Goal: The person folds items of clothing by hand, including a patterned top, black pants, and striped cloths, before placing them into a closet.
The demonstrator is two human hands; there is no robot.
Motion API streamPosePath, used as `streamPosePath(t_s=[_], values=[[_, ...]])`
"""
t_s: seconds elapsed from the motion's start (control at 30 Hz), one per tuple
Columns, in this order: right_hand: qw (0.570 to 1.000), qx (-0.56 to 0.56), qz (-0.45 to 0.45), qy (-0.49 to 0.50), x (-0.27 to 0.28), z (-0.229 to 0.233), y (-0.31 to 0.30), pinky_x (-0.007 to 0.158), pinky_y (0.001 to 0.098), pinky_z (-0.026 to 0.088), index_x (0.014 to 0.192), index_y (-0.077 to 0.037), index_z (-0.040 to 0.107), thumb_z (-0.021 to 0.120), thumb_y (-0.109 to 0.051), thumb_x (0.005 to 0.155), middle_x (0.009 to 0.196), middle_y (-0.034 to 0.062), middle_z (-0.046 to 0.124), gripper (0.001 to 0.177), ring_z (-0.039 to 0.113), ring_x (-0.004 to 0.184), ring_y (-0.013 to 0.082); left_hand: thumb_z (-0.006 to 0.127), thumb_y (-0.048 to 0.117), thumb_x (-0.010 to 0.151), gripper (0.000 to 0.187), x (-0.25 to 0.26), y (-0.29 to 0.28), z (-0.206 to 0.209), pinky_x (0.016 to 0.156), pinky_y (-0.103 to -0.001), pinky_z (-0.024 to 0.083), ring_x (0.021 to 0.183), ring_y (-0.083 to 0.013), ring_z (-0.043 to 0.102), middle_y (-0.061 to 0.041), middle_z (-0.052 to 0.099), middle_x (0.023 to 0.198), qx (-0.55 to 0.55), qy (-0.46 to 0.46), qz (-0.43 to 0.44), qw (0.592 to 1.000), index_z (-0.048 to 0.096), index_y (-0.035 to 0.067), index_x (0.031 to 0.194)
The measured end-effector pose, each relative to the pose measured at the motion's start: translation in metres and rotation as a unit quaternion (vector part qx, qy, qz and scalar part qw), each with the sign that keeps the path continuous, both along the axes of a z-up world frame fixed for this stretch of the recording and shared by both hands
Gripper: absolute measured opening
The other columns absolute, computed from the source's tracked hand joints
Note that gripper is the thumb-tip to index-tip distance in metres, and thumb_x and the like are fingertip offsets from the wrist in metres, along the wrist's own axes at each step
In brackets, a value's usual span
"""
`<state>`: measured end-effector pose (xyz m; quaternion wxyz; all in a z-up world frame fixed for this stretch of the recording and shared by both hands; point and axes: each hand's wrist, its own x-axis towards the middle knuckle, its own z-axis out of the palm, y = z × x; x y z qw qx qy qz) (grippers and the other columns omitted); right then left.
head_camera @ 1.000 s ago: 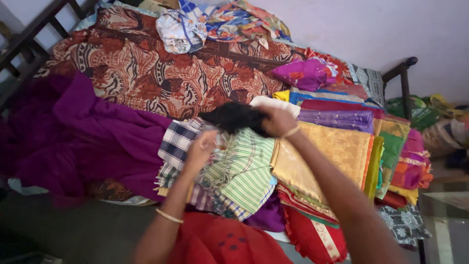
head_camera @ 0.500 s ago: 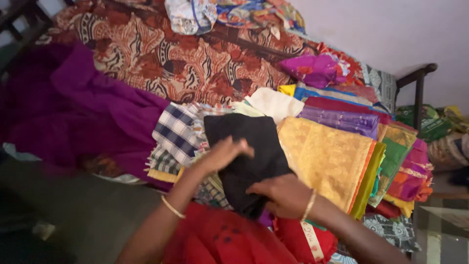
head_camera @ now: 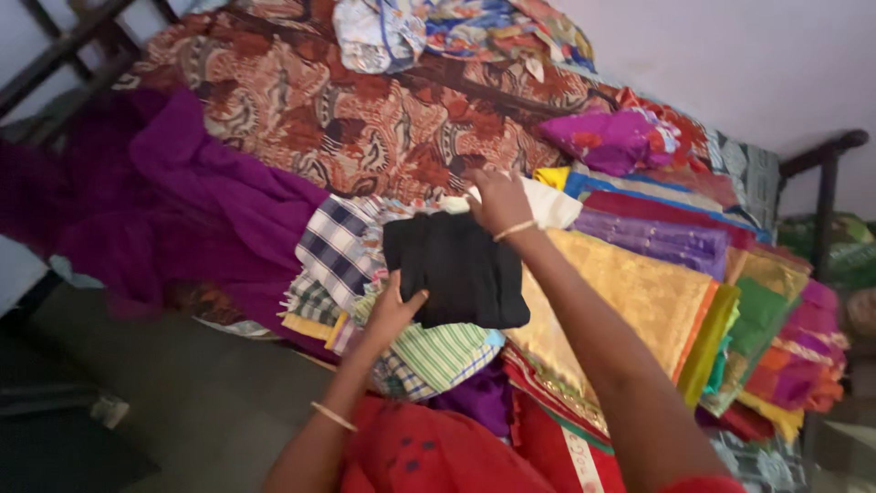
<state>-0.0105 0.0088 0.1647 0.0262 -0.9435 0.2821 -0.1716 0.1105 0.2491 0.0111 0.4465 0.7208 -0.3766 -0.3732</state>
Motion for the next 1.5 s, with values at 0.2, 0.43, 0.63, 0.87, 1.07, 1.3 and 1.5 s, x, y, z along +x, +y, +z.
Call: streamPosePath(t_s=[0.2,0.43,0.63,0.87,1.07,1.3,1.5], values=[[0.972,0.176,0.153,0.012,-0.031,-0.039,0.118,0.110,0.0788,0.021,0.156,-0.010,0.034,0.092,-0.048,0.066,0.159,0.0306,0.034,0.113,0.028,0.146,0.0488,0.071,0.022,0.094,0.041,0.000,-0.008,-0.045,0.090,-0.032,0.052,0.104,-0.0237,0.067,-0.013,0.070,0.114,-0.121,0.156,0.184,0.963,0.059,0.003,0.129],[0.895,0.426,-0.113,0.070,-0.044,-0.069,0.134,0.109,0.0519,0.044,0.166,-0.034,0.037,0.068,-0.012,0.087,0.138,0.0312,0.058,0.087,0.057,0.128,0.0413,0.057,0.041,0.105,0.042,0.012,0.067,-0.064,0.079,-0.034,0.055,0.094,-0.0228,0.068,-0.014,0.069,0.106,-0.095,0.396,0.194,0.893,0.062,0.002,0.120],[0.857,0.499,0.078,-0.097,-0.069,-0.041,0.108,0.111,0.0389,0.043,0.153,-0.021,0.049,0.067,0.004,0.079,0.144,0.0184,0.060,0.080,0.052,0.137,0.0329,0.051,0.058,0.098,0.066,-0.049,0.070,-0.001,0.085,-0.035,0.057,0.102,-0.0276,0.071,-0.016,0.068,0.117,0.009,0.627,0.057,0.777,0.060,0.000,0.129],[0.873,0.356,0.333,0.030,-0.085,0.007,0.188,0.122,0.0605,-0.005,0.141,-0.027,0.065,0.068,0.014,0.062,0.152,0.0011,0.061,0.089,0.042,0.153,0.0234,0.055,0.058,0.095,0.069,-0.033,0.072,-0.029,0.091,-0.037,0.053,0.109,-0.0283,0.066,-0.016,0.063,0.124,-0.093,0.656,0.215,0.717,0.054,0.001,0.134],[0.891,0.306,0.334,0.029,-0.062,0.064,0.224,0.121,0.0605,-0.009,0.136,-0.023,0.066,0.063,0.011,0.059,0.156,0.0062,0.052,0.085,0.034,0.153,0.0260,0.059,0.058,0.093,0.073,-0.002,0.099,-0.031,0.095,-0.039,0.050,0.116,-0.0290,0.061,-0.017,0.059,0.130,-0.189,0.616,0.312,0.698,0.049,0.002,0.138],[0.722,0.545,0.279,-0.322,-0.048,0.073,0.290,0.128,0.0509,0.013,0.158,-0.005,0.035,0.061,-0.028,0.097,0.169,0.0174,0.033,0.070,0.025,0.160,0.0300,0.064,0.058,0.090,0.080,0.037,0.219,0.016,0.101,-0.041,0.046,0.123,-0.0298,0.056,-0.017,0.054,0.136,-0.267,0.566,0.352,0.696,0.043,0.002,0.143],[0.339,0.912,0.145,-0.178,0.013,0.020,0.454,0.115,0.0430,0.040,0.156,-0.006,0.040,0.066,-0.031,0.093,0.160,0.0125,0.046,0.073,0.049,0.141,0.0263,0.067,0.058,0.087,0.087,0.027,0.380,0.037,0.106,-0.042,0.043,0.129,-0.0305,0.051,-0.017,0.049,0.142,-0.293,0.544,0.369,0.694,0.038,0.003,0.147]])
